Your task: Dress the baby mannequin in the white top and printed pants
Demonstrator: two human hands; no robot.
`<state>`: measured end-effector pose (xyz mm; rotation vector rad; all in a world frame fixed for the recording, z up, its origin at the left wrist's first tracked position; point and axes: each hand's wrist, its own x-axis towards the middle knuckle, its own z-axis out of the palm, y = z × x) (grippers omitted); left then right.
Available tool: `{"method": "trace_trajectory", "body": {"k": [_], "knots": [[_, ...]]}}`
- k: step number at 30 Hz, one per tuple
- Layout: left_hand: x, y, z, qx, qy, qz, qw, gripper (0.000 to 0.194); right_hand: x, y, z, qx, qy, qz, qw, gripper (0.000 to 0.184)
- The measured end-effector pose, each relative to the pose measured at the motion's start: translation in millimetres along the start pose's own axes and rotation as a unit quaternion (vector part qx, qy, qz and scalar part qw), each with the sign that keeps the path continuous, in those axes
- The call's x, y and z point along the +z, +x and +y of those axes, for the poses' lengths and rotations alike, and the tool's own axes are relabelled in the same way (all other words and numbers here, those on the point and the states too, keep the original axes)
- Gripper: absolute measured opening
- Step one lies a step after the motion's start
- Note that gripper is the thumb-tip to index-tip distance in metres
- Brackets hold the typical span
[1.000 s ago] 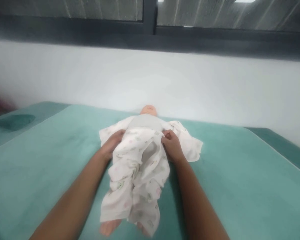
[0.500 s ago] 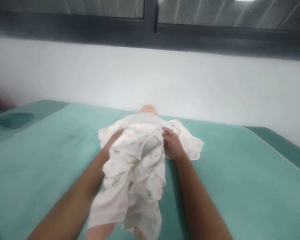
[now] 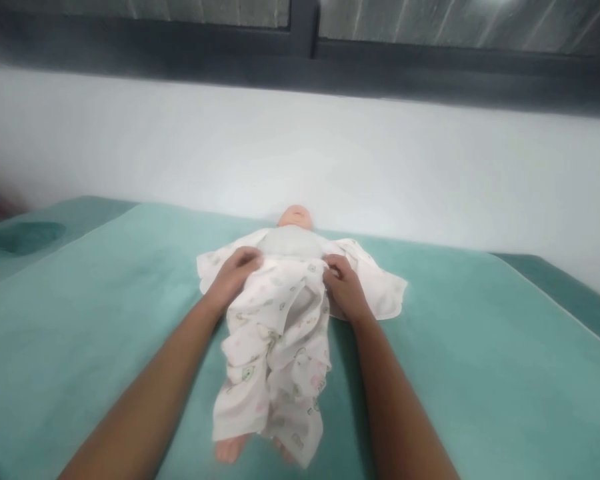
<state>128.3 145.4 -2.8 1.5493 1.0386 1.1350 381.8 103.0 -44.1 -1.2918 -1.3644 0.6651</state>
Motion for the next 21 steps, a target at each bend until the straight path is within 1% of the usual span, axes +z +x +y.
{"method": "trace_trajectory", "body": {"k": [2,3,7,11,13,15,17,19,21], "knots": [[0.0,1,2,0.022,0.040,-0.020,0.999,0.026,1,2,-1,-0.055,-0.029,0.047,0.997,0.020],[0.3,1,3,0.030,0.054,-0.028,0.998,0.025,3,3,-1,-0.067,-0.039,0.057,0.995,0.019],[1.3,7,8,0.031,0.094,-0.049,0.994,0.024,7,7,-6,-0.059,-0.077,0.059,0.994,0.024],[3.6,13,7,0.048,0.134,-0.048,0.989,0.021,8,16,-13,-0.075,-0.182,0.055,0.979,0.026],[6.4,16,5,0.043,0.153,-0.013,0.987,0.020,8,24,-16,-0.074,-0.252,0.053,0.963,0.029],[9.6,21,1,0.040,0.176,0.042,0.983,0.020,10,35,-18,-0.057,-0.321,0.048,0.944,0.032],[12.3,30,-3,0.037,0.195,0.092,0.976,0.019,13,46,-18,-0.033,-0.362,0.042,0.931,0.034],[14.4,40,-7,0.028,0.205,0.117,0.971,0.019,16,56,-15,-0.010,-0.364,0.044,0.930,0.034],[16.3,51,-11,0.013,0.205,0.124,0.971,0.020,18,63,-9,0.016,-0.336,0.051,0.940,0.033]]}}
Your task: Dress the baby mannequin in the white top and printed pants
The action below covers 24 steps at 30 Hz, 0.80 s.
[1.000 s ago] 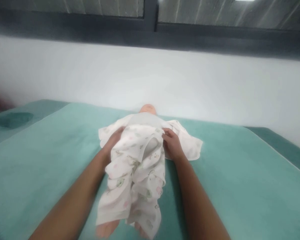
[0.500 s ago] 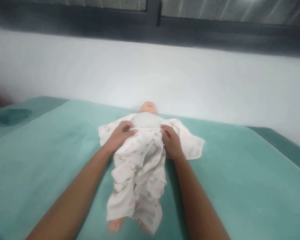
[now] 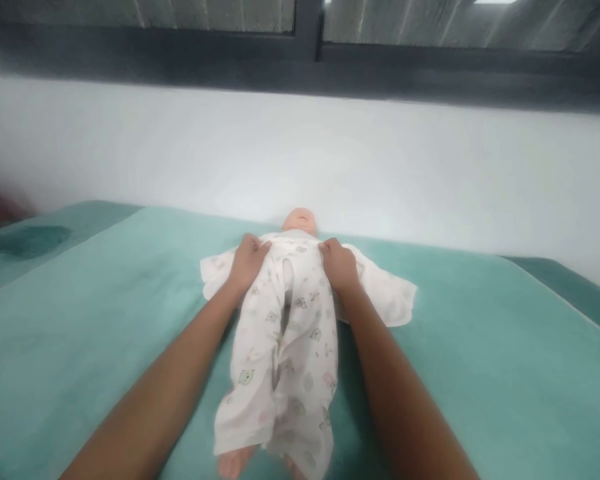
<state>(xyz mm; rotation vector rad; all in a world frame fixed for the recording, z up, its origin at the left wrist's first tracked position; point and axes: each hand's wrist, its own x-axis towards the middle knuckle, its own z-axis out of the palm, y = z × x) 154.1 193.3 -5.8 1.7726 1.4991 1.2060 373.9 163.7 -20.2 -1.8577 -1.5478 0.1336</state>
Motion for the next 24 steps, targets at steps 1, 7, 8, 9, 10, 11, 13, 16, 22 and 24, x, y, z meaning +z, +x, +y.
{"method": "trace_trajectory", "body": {"k": [1,7,8,9,10,11,13,16,22,24], "knots": [[2.7,4,-1,-0.008,-0.001,-0.001,1.000,0.020,3,2,2,0.014,0.021,0.000,1.000,0.032],[8.4,10,-6,-0.010,-0.055,-0.034,0.998,0.023,11,-3,9,0.045,0.122,0.025,0.991,0.030],[6.7,9,-7,-0.001,-0.063,-0.043,0.997,0.023,10,-6,9,0.041,0.125,0.028,0.991,0.030],[4.4,6,-7,0.006,-0.066,-0.051,0.997,0.023,8,-8,8,0.037,0.121,0.030,0.991,0.030],[1.6,4,-7,0.007,-0.066,-0.056,0.996,0.023,6,-11,8,0.033,0.115,0.030,0.992,0.029],[-1.4,2,-8,0.004,-0.063,-0.062,0.996,0.022,4,-13,8,0.034,0.109,0.027,0.993,0.028],[-7.3,-3,-9,-0.005,-0.059,-0.074,0.996,0.020,-1,-18,8,0.047,0.107,0.005,0.993,0.027],[-13.3,-9,-11,-0.010,-0.069,-0.080,0.994,0.016,-7,-22,11,0.070,0.118,-0.040,0.990,0.028],[-20.4,-21,-14,-0.010,-0.021,-0.100,0.995,0.019,-11,-27,18,0.059,0.153,-0.095,0.982,0.030],[-23.8,-24,-15,-0.033,-0.052,-0.137,0.989,0.024,-12,-32,20,0.071,0.196,-0.108,0.972,0.027]]}}
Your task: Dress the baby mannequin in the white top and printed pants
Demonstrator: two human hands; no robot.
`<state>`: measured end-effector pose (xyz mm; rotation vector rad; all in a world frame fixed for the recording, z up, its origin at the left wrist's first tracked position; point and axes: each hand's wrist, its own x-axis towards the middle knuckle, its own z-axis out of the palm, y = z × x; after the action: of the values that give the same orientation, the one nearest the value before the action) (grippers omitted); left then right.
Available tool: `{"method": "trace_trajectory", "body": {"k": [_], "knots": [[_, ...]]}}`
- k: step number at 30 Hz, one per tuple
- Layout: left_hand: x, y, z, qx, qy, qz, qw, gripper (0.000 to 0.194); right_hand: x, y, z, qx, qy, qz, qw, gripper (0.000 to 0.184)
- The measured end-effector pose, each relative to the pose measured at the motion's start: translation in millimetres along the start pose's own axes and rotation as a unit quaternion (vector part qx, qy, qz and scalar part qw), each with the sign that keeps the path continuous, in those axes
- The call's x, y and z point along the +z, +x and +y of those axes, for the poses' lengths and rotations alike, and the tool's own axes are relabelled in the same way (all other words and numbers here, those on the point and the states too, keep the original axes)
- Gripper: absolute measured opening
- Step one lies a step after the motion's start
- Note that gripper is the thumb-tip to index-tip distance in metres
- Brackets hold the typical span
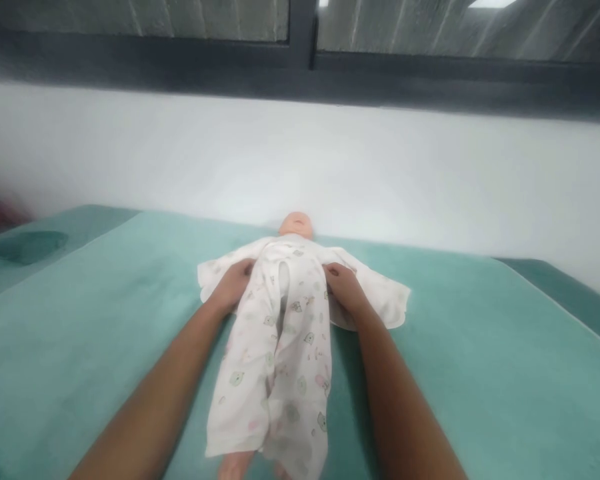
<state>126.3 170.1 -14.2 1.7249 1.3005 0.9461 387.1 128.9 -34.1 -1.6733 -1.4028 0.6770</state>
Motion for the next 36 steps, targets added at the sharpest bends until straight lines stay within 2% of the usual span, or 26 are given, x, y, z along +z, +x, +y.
{"method": "trace_trajectory", "body": {"k": [5,8,14,17,22,29,33,36], "knots": [[-7.1,-9,-4,-0.084,-0.144,-0.064,0.984,0.029,1,-16,5,0.012,0.162,-0.047,0.986,0.029],[-9.9,-13,-3,-0.099,-0.199,-0.096,0.970,0.028,2,-23,3,0.029,0.228,-0.061,0.971,0.029],[-9.1,-18,6,-0.119,-0.225,-0.094,0.962,0.030,8,-23,-8,0.063,0.304,-0.075,0.948,0.036],[-7.2,-18,10,-0.120,-0.226,-0.101,0.961,0.035,9,-24,-11,0.071,0.300,-0.063,0.949,0.039],[-5.4,-19,9,-0.113,-0.260,-0.121,0.951,0.040,4,-28,-13,0.044,0.274,-0.061,0.959,0.041],[0.3,-14,0,-0.143,-0.355,-0.086,0.920,0.040,6,-29,-20,0.063,0.368,-0.128,0.919,0.033],[2.6,-14,4,-0.160,-0.387,-0.071,0.905,0.036,10,-25,-15,0.074,0.365,-0.087,0.924,0.028],[3.7,-17,12,-0.145,-0.355,-0.054,0.922,0.031,15,-20,-11,0.046,0.302,-0.036,0.951,0.030]]}}
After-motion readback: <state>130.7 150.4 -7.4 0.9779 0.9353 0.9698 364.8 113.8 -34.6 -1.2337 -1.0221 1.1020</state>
